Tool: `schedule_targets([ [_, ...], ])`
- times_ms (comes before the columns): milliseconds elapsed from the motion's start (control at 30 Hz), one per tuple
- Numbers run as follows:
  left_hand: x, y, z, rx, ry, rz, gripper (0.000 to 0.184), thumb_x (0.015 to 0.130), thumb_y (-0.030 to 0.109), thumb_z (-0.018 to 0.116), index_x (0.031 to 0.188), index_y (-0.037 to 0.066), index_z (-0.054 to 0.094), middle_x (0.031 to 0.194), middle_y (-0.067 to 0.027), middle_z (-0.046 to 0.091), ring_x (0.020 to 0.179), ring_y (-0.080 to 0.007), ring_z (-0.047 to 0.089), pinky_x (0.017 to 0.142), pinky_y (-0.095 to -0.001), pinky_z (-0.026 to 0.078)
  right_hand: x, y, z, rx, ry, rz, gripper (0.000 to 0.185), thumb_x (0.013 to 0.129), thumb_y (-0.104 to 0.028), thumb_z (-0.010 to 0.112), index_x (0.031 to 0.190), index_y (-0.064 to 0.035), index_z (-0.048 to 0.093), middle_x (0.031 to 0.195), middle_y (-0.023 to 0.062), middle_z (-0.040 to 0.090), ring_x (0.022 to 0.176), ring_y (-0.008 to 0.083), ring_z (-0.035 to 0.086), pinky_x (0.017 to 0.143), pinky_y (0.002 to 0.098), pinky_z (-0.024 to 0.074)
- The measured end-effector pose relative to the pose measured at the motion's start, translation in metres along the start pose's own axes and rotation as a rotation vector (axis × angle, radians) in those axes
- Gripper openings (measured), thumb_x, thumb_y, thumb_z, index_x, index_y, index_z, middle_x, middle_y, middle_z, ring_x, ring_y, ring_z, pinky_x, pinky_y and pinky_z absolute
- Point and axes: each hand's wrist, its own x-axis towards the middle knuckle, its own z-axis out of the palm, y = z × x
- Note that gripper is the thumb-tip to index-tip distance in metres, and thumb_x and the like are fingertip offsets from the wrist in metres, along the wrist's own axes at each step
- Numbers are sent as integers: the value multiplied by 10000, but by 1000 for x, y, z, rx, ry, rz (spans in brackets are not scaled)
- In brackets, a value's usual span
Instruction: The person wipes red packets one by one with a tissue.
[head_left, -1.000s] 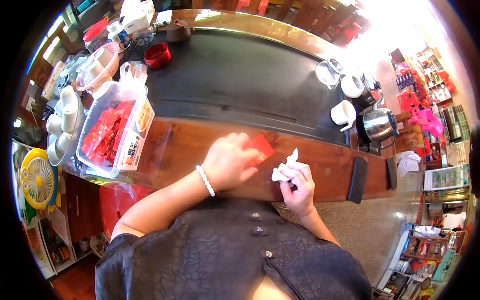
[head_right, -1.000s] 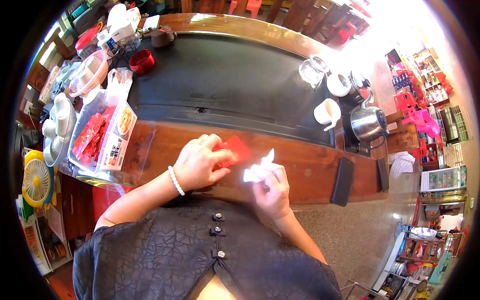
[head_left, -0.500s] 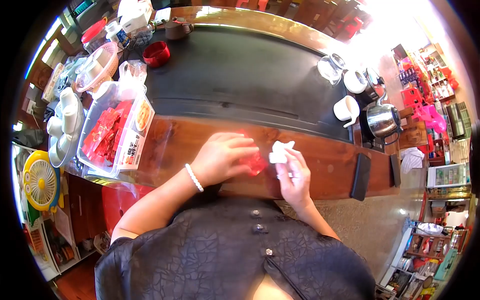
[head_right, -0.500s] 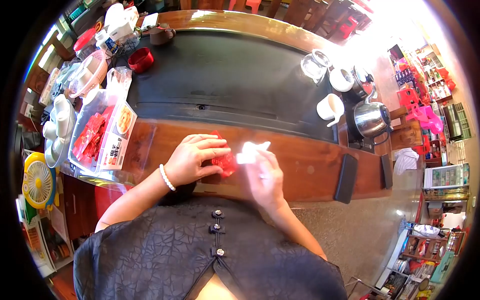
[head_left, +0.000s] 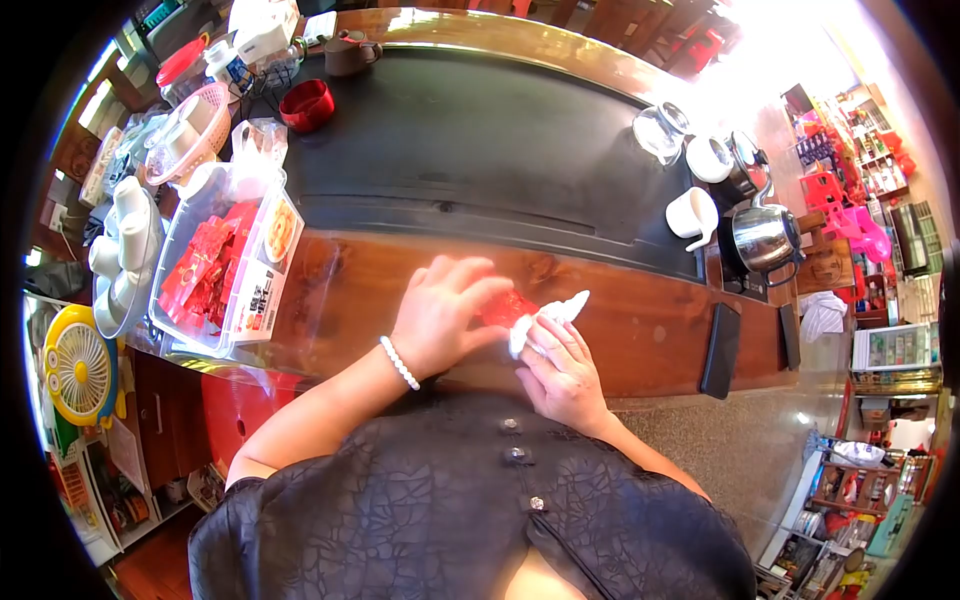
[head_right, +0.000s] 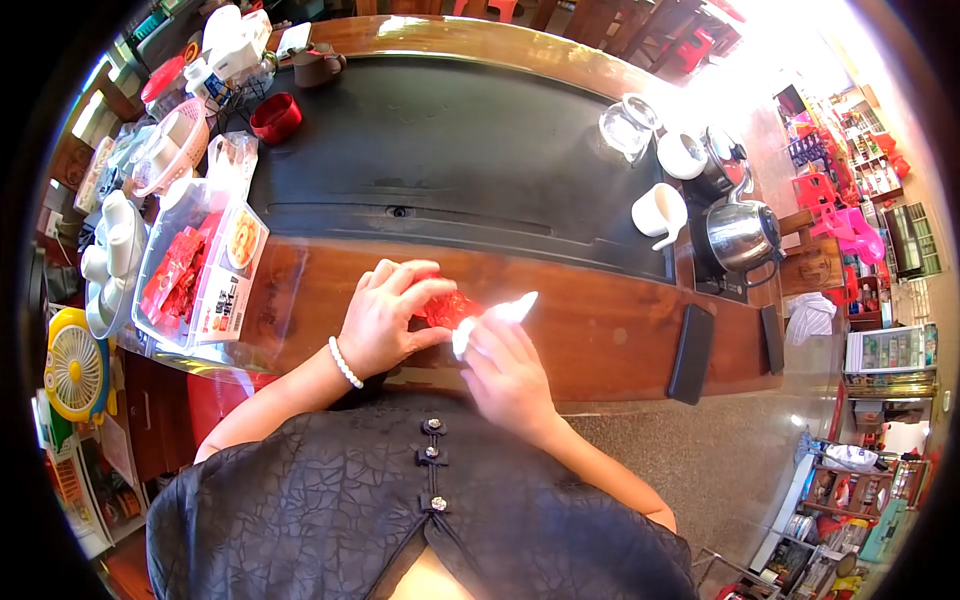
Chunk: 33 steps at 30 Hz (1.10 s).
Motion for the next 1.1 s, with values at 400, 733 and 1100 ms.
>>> schedule_targets([
  [400, 4, -6, -2, -112, 36, 24, 548, 611, 309, 913, 1000, 67, 612, 1253, -149, 570, 1195, -362, 512, 1002, -468, 428, 29, 13, -7, 550, 341, 339, 114, 935, 15, 597, 1039, 20, 641, 991, 145, 647, 850, 249, 632, 756, 317, 506],
  [733, 1, -14, 5, -189, 114, 81, 336, 658, 180, 851, 895, 86, 634, 889, -69, 611, 854, -303, 571, 771, -406, 484, 61, 0, 12, 410, 281, -12, 298, 792, 27, 764, 1073, -42, 696, 1030, 157, 678, 877, 319, 679, 755, 374, 561],
  [1100, -2, -18, -2, -665, 54, -7, 92, 791, 21, 774, 830, 32, 692, 823, -103, 693, 750, -238, 673, 663, -312, 528, 38, 10, 11, 493, 330, 64, 264, 733, 47, 775, 943, -51, 647, 931, 122, 670, 805, 289, 680, 698, 361, 561],
])
